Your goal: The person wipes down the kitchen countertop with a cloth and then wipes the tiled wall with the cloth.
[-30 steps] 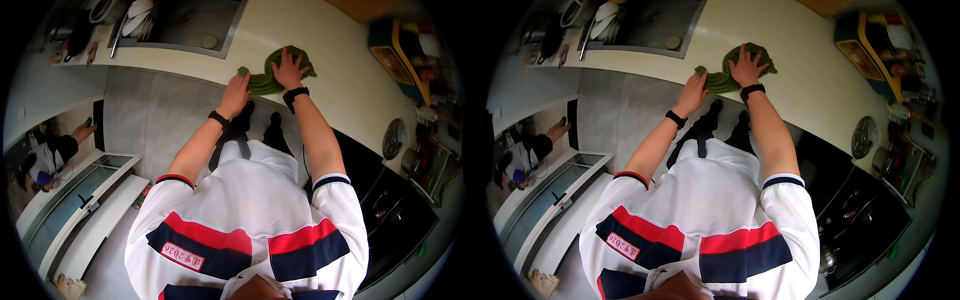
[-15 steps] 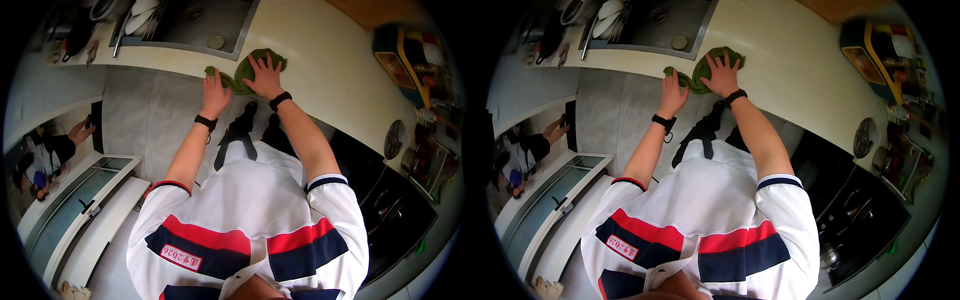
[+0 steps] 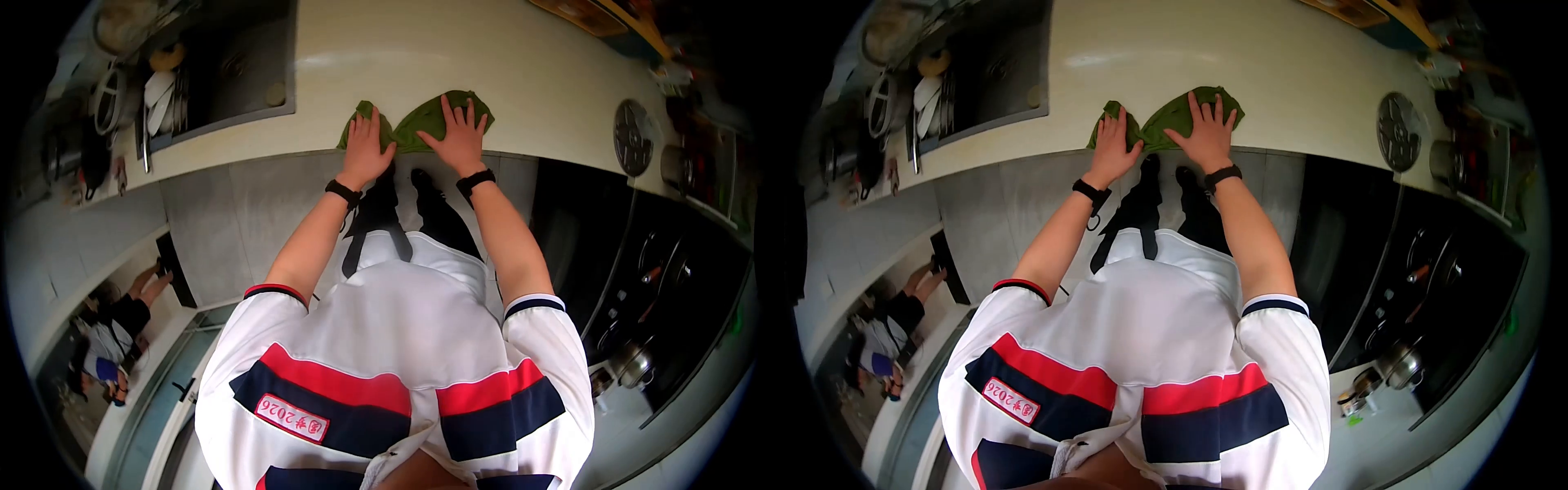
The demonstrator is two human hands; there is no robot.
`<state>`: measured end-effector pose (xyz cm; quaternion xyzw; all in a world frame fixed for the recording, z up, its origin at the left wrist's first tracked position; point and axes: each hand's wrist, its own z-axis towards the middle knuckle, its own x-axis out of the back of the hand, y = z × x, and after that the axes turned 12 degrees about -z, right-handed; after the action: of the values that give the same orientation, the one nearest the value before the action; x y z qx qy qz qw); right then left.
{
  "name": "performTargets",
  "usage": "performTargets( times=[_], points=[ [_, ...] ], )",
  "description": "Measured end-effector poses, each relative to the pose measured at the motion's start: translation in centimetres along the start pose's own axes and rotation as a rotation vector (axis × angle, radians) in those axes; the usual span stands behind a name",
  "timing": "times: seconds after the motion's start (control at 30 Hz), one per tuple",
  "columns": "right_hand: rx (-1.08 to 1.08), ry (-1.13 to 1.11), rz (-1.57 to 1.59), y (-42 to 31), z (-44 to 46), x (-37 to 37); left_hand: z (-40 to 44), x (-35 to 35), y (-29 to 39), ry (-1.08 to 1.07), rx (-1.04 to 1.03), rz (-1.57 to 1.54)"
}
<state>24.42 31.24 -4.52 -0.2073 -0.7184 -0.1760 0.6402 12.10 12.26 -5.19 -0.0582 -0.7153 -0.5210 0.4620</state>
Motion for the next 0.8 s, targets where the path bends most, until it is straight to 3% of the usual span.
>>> performTargets(
  times=[0.3,0.43,0.6,0.8],
  points=[
    [-0.207,0.047,-0.025,13.8,-7.0,-2.6,2.8,-7.8,8.5,-0.266,-0.259,-0.067],
    [-0.338,-0.018,-0.081,18.5,-8.6,-2.5,3.7,-9.2,10.0,-0.348,-0.276,-0.134],
    [-0.334,-0.115,-0.043,18.4,-7.3,-1.4,4.1,-8.0,9.6,-0.283,-0.133,-0.095],
    [-0.212,-0.231,0.062,15.7,-3.7,-0.1,2.9,-4.0,5.6,-0.179,-0.139,0.21]
  ],
)
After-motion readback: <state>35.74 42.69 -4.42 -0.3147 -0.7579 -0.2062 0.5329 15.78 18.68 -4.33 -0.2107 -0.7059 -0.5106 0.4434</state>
